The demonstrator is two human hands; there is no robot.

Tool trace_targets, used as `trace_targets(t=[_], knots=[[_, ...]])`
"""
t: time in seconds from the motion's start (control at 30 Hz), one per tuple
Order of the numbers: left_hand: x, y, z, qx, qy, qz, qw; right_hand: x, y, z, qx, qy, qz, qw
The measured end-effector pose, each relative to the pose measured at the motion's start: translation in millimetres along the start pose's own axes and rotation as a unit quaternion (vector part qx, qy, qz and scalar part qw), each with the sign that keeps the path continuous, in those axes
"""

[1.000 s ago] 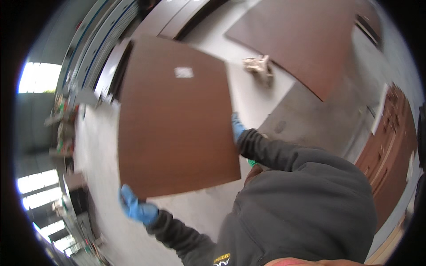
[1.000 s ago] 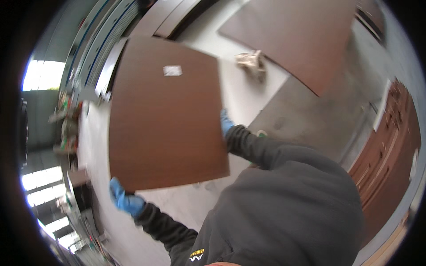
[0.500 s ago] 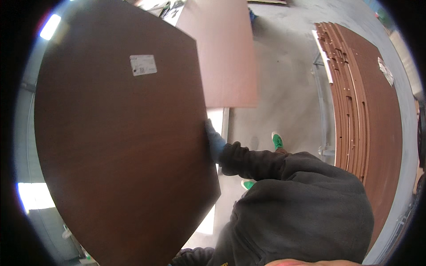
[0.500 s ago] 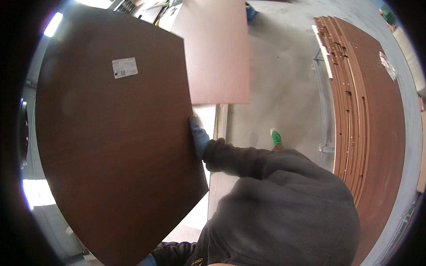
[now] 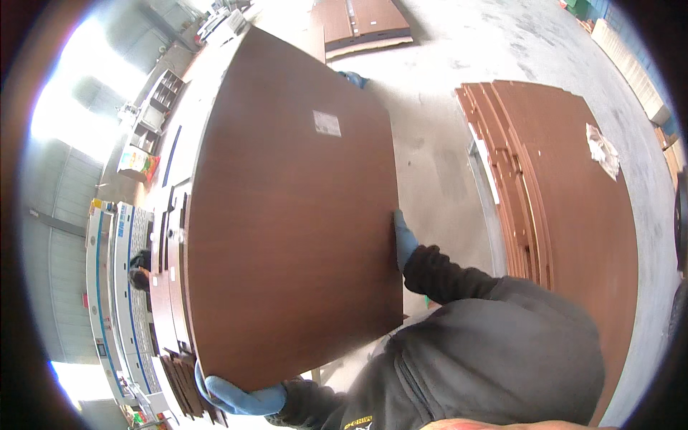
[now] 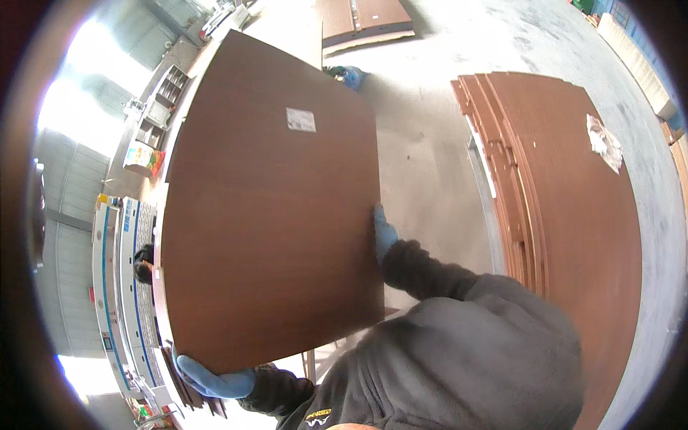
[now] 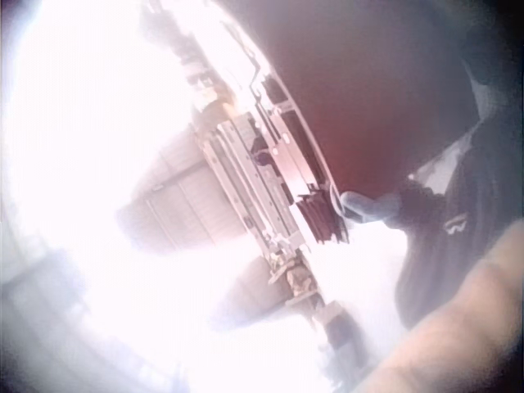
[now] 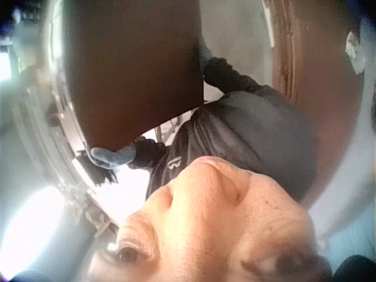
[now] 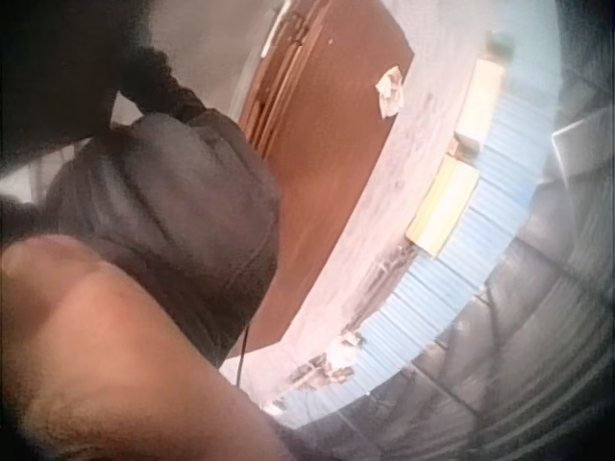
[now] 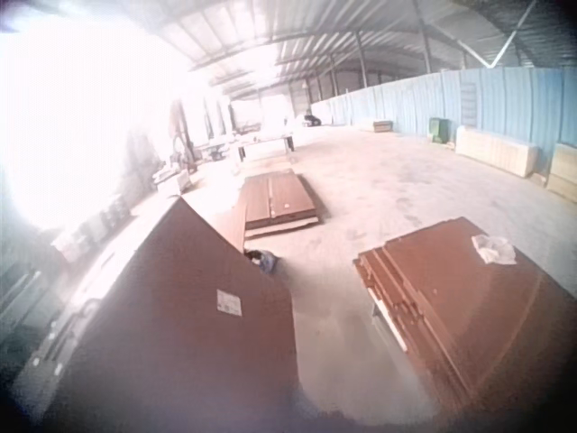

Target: The person wipes a white board and several brown panels with a cloth, occasionally using a water bottle to moisten the cloth. They handle the panels one at a time, flip them over, and stack them on the floor.

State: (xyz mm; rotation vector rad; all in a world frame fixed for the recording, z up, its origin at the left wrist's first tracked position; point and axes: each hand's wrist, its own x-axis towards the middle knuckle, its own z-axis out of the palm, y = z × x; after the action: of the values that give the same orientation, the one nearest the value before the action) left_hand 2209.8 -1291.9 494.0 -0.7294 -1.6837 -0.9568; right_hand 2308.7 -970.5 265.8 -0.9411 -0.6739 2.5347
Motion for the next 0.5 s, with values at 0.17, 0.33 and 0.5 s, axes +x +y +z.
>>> trace_targets(t=[0.17, 0.33, 0.5], knots=[[33, 45, 156, -0.087, -0.091, -0.11, 0.986, 89, -66, -28, -0.003, 0.056, 0.018, 0.998], [36, 62, 342, -0.219, -0.04, -0.295, 0.929, 206, -164, -35, 0.017, 0.011, -0.012, 1.0], [82, 63, 568, -0.351, -0.052, -0.356, 0.864, 340, -313, -9, 0.034, 0.068, -0.009, 0.997]])
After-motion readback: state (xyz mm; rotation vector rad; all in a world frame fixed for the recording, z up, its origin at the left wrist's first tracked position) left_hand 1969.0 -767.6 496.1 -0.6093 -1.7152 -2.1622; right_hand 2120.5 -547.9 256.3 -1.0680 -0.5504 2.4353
